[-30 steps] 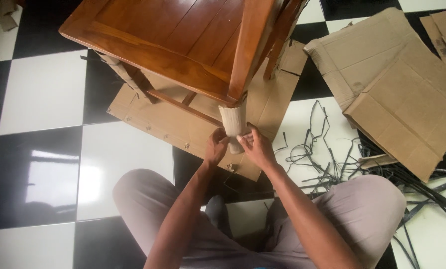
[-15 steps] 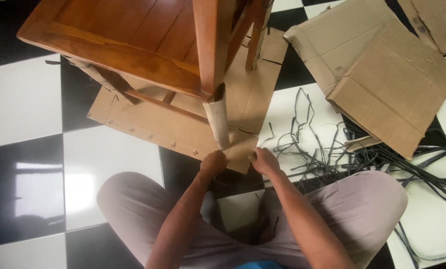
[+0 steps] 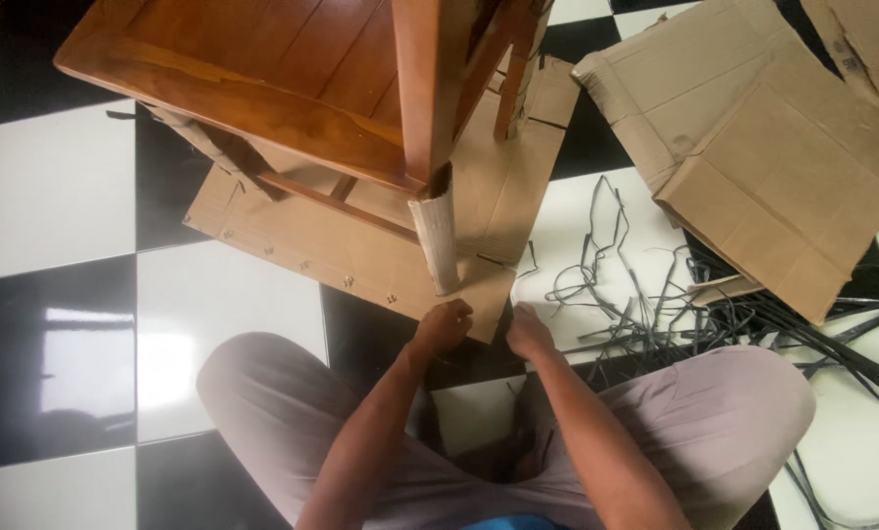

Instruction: Wrapping a wooden chair leg with cardboard and securing it with wire

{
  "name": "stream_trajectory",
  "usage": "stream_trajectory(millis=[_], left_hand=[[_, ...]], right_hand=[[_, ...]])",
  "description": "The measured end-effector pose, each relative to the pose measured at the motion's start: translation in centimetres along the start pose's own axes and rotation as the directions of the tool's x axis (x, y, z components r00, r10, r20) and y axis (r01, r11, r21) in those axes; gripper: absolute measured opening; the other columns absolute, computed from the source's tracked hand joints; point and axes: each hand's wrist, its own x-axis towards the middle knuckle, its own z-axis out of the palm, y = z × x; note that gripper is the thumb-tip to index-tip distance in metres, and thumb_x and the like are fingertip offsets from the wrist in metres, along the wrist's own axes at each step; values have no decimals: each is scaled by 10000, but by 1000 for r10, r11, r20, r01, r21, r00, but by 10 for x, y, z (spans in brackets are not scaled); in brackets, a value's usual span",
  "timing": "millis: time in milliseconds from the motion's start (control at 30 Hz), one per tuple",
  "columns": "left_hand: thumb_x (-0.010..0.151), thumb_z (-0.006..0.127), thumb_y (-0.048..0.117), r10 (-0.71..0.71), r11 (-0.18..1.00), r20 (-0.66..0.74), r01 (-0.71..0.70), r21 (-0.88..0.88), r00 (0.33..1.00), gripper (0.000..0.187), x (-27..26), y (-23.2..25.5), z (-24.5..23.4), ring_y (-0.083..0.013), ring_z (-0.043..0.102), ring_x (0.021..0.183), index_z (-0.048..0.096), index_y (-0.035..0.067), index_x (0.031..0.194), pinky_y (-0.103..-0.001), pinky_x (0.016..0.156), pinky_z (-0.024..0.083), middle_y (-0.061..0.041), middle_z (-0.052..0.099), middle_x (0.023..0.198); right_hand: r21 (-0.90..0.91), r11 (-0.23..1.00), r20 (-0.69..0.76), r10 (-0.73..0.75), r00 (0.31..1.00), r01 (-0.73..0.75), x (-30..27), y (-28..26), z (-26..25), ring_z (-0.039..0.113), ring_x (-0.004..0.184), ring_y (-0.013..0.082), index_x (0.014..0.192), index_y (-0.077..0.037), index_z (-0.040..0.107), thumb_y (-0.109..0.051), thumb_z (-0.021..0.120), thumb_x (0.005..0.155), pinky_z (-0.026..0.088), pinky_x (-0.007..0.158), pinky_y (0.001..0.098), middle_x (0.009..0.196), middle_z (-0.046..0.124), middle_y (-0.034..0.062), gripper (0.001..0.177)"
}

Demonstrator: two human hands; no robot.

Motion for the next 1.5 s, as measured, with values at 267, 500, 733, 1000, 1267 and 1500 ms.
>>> stream_trajectory(millis=[267, 500, 733, 1000, 1267, 1500], left_hand=[[925, 637, 322, -17, 999, -84, 14, -39, 996, 330, 9, -2, 16, -317, 713, 1120, 695, 214, 1231, -512, 995, 560, -95, 767, 1128], [948, 612, 355, -141, 916, -78, 101, -387, 987, 350, 21, 5, 4, -225, 759, 744, 742, 103, 1154, -359, 760, 613, -102, 772, 871], [928, 659, 300, -183, 750, -185, 15, -662, 965, 251, 2, 27, -22, -132, 606, 562, 755, 73, 980, -286, 554, 536, -93, 719, 782], [899, 720, 306, -165, 721, -183, -8, -693, 969, 169, -18, 66, -36, -92, 549, 518, 805, 163, 870, -260, 501, 485, -40, 630, 571], [873, 775, 450, -174, 754, -265, -45, -655, 948, 291, -33, 93, -58, -213, 640, 750, 805, 179, 975, -360, 730, 522, -90, 706, 749], [960, 753, 259, 69, 859, -825, -454, -238, 561, 225, -67, 121, -75, -278, 681, 710, 649, 60, 938, -376, 645, 556, -118, 655, 783]], right_hand=[[197, 978, -99, -57, 993, 76, -27, -63, -37, 516, 1369, 469, 1440, 18, 554, -121, 407, 978, 419, 1136, 592, 1504, 495, 269, 505], [303, 942, -177, -92, 980, 143, -68, -111, -67, 688, 1118, 437, 1185, -101, 786, -161, 594, 980, 544, 977, 520, 1159, 764, 167, 288], [353, 916, -194, -129, 972, 192, -67, -103, -63, 735, 961, 433, 923, -72, 790, -329, 756, 894, 566, 860, 526, 893, 790, 177, 261], [436, 887, -169, -83, 982, 150, -66, -116, -71, 703, 1131, 334, 1149, -200, 731, -364, 775, 892, 546, 980, 513, 1132, 784, 62, 308], [738, 647, -208, -53, 977, 192, -88, -137, -89, 687, 767, 267, 1107, -14, 687, -171, 573, 1046, 580, 729, 408, 894, 715, 158, 204], [784, 620, -290, 301, 908, 45, -38, -93, -78, 521, 535, 89, 1132, -8, 627, -114, 522, 1034, 400, 449, 218, 774, 623, 49, 179]])
